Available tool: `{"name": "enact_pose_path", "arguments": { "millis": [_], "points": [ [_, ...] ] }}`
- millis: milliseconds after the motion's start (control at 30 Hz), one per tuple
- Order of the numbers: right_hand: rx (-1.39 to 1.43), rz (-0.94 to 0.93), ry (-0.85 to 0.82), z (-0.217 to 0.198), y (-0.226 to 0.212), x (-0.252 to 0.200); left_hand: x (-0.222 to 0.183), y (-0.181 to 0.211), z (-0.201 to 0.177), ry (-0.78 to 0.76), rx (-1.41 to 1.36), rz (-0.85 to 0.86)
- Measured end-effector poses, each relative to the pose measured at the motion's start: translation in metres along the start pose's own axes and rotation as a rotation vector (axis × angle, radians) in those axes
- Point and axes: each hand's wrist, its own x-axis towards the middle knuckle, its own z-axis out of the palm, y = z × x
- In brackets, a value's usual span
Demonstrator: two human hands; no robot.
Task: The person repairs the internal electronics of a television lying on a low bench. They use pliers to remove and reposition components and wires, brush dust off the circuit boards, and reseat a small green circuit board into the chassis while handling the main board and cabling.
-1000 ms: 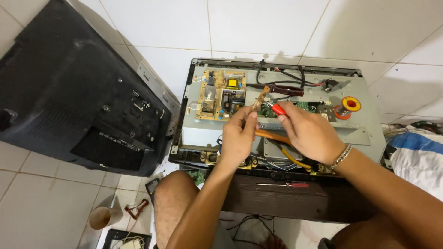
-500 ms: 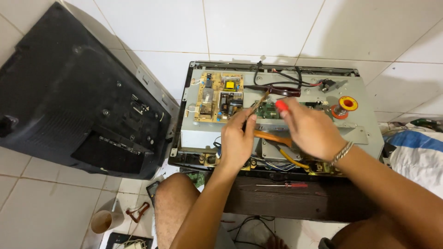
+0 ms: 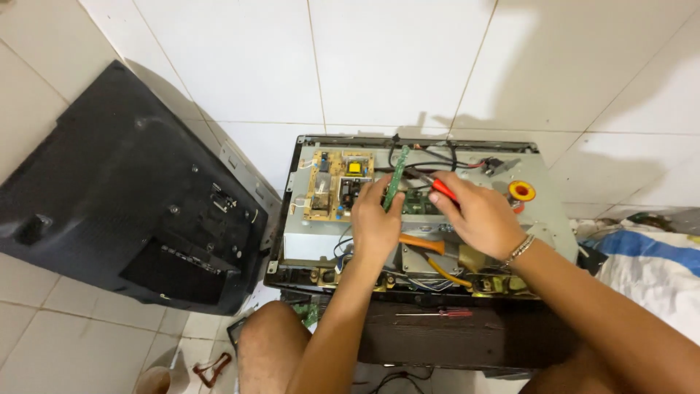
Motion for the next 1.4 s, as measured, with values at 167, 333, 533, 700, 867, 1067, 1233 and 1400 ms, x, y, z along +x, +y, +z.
{"name": "enact_pose_path", "arguments": {
  "millis": [167,333,533,700,867,1067,1233,1400],
  "points": [
    [-0.249,-0.144,0.088,0.006,0.023,0.002,-0.002,-0.040,0.036,0.041,0.285,0.020],
    [-0.284,-0.138,0.124,0.023,0.033,0.021,-0.005,-0.048,0.043,0.125,0.366,0.135],
    [-0.068,-0.020,0.231,0.045,0.014,0.042,-0.008,-0.059,0.055,0.322,0.583,0.382],
    [-0.121,-0.238,0.670,0.058,0.012,0.052,-0.005,-0.051,0.054,0.403,0.646,0.423],
    [-0.012,-0.206,0.733,0.056,0.007,0.050,-0.007,-0.042,0.052,0.405,0.612,0.402],
    [-0.027,-0.216,0.679,0.068,0.020,0.052,-0.008,-0.035,0.048,0.403,0.584,0.394],
    [-0.059,-0.193,0.661,0.071,0.020,0.048,-0.011,-0.033,0.048,0.392,0.614,0.394],
    [-0.063,-0.173,0.674,0.074,0.020,0.048,-0.012,-0.029,0.047,0.379,0.645,0.381]
  ]
}}
